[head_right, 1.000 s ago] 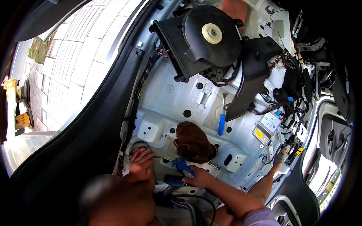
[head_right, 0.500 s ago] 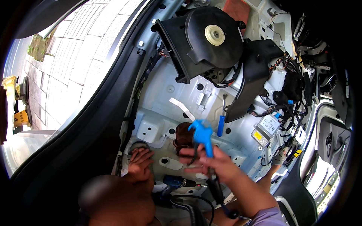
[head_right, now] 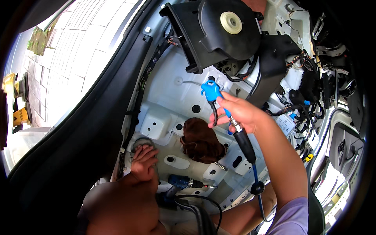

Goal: The person manipulates internal car components using a screwdriver, a power drill, and an air duster tool, cleaning and securing parts inside the floor of the vehicle.

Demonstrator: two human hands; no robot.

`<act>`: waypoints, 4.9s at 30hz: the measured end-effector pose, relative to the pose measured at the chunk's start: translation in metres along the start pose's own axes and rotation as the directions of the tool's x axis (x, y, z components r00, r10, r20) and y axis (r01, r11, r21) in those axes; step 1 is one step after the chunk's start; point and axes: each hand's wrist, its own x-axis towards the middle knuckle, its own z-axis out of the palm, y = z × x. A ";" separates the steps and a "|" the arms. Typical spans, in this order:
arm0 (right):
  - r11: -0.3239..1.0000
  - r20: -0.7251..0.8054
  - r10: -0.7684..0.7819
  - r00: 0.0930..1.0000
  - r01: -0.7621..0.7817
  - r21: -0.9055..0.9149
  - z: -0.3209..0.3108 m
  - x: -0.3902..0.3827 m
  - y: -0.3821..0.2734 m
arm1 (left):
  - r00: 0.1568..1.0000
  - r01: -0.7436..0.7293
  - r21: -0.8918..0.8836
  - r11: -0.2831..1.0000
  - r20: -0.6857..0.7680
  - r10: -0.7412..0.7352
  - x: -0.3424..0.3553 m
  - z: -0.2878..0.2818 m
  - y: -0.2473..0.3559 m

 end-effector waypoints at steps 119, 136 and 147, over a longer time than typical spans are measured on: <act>0.830 -0.542 0.088 0.836 -0.362 -0.425 0.118 -0.396 0.355 | 0.737 0.243 0.343 0.907 0.542 -0.403 -0.162 -0.212 0.107; 0.853 -0.039 0.135 0.990 -0.136 -0.504 0.139 -0.320 0.393 | 0.733 0.471 0.234 0.851 0.433 -0.525 -0.262 -0.140 0.086; 0.877 -0.208 -0.169 0.963 0.051 -0.477 0.163 -0.284 0.414 | 0.597 0.738 0.161 0.655 0.296 -0.745 -0.315 -0.155 0.045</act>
